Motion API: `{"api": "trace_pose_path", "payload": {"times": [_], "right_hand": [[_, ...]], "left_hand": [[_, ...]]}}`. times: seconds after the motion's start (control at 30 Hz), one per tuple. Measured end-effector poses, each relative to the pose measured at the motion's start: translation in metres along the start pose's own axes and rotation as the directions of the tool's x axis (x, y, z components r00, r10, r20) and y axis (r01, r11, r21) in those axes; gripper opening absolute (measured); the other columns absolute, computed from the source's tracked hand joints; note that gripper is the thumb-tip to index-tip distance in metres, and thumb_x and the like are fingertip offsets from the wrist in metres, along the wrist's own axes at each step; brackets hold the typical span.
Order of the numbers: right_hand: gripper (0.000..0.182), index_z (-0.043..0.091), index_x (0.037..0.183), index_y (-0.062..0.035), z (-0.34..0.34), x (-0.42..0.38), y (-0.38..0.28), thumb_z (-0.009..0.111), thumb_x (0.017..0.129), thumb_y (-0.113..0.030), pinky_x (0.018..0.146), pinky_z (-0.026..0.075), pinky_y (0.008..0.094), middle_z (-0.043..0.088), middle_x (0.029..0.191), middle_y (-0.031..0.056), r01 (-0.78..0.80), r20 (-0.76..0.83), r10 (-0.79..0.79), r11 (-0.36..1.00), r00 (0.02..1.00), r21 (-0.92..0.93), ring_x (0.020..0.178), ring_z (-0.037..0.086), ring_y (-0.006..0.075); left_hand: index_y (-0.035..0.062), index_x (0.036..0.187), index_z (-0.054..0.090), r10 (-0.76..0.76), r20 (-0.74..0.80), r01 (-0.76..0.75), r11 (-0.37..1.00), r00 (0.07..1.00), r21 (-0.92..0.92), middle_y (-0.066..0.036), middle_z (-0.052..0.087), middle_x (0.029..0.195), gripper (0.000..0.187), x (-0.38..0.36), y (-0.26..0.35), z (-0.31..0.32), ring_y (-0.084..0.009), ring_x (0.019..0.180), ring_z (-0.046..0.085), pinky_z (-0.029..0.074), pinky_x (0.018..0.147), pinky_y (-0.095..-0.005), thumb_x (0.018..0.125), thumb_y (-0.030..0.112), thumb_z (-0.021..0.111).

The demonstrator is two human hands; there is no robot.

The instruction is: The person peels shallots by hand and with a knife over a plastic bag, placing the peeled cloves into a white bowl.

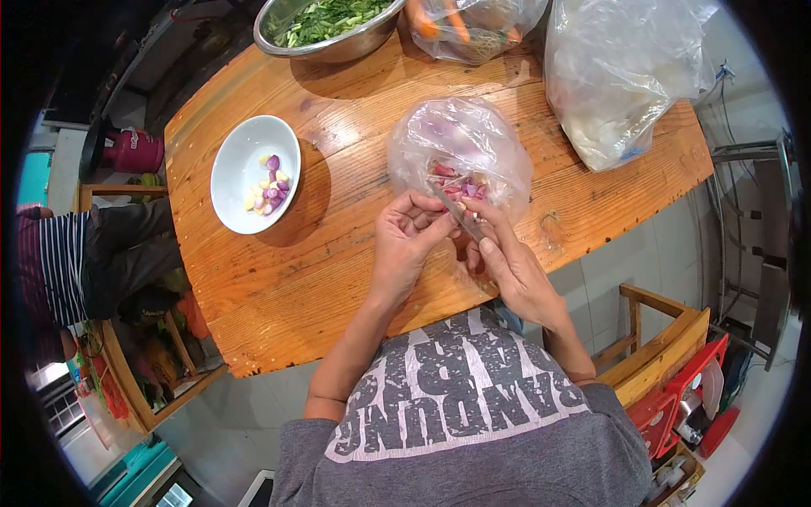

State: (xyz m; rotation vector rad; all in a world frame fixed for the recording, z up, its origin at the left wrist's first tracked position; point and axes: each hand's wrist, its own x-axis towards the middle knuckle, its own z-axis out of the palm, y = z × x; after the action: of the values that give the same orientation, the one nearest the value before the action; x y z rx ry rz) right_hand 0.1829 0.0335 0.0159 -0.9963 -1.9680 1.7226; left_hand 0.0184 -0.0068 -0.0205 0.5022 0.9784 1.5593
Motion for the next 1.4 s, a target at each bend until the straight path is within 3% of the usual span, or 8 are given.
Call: {"api": "trace_pose_path", "payload": {"times": [0.57,0.7,0.8,1.0,1.4], "right_hand": [[0.041,0.029,0.139,-0.0133,-0.002,-0.002,0.004,0.037,0.099,-0.020,0.065,0.042,0.0276,0.047,0.072,0.0040,-0.027,0.035,0.022,0.987,0.999,0.156,0.066,0.049,0.0122],[0.041,0.029,0.138,-0.0123,-0.003,-0.001,0.004,0.039,0.099,-0.019,0.065,0.042,0.0267,0.047,0.073,0.0039,-0.029,0.033,0.026,0.994,0.999,0.103,0.066,0.048,0.0116],[0.038,0.031,0.135,-0.0111,-0.004,-0.001,0.003,0.040,0.098,-0.017,0.064,0.042,0.0264,0.048,0.074,0.0040,-0.043,0.047,0.035,0.981,0.998,0.191,0.067,0.048,0.0117],[0.029,0.035,0.125,-0.0077,0.002,0.000,0.009,0.041,0.098,-0.016,0.063,0.041,0.0264,0.052,0.078,0.0053,0.028,-0.040,-0.022,0.984,0.999,0.177,0.068,0.049,0.0111],[0.021,0.036,0.115,-0.0041,-0.002,0.004,0.009,0.042,0.098,-0.015,0.062,0.040,0.0244,0.053,0.076,0.0042,-0.020,-0.013,0.024,0.969,1.000,0.248,0.069,0.049,0.0085]], "left_hand": [[0.0017,0.086,0.055,0.031,0.023,-0.032,0.999,0.999,0.030,-0.008,0.063,0.092,0.010,-0.002,0.006,0.009,-0.0121,0.084,0.062,0.054,0.073,-0.0264,0.082,-0.004,0.063],[0.0020,0.086,0.055,0.052,0.039,-0.054,0.997,0.998,0.059,-0.008,0.064,0.094,0.010,-0.002,0.003,0.005,-0.0130,0.084,0.062,0.054,0.074,-0.0275,0.083,-0.004,0.062],[0.0018,0.086,0.055,0.066,0.062,-0.069,0.996,0.996,0.058,-0.010,0.064,0.096,0.009,-0.003,0.002,0.004,-0.0144,0.087,0.063,0.055,0.076,-0.0294,0.083,-0.003,0.061],[-0.0001,0.087,0.056,0.050,0.047,-0.054,0.995,0.998,0.080,-0.009,0.065,0.093,0.009,-0.005,0.002,0.008,-0.0139,0.085,0.063,0.054,0.076,-0.0287,0.083,-0.004,0.062],[-0.0019,0.087,0.058,0.086,0.073,-0.094,0.988,0.994,0.119,-0.008,0.064,0.091,0.012,-0.007,-0.002,0.009,-0.0119,0.082,0.063,0.053,0.075,-0.0246,0.079,-0.008,0.064]]}}
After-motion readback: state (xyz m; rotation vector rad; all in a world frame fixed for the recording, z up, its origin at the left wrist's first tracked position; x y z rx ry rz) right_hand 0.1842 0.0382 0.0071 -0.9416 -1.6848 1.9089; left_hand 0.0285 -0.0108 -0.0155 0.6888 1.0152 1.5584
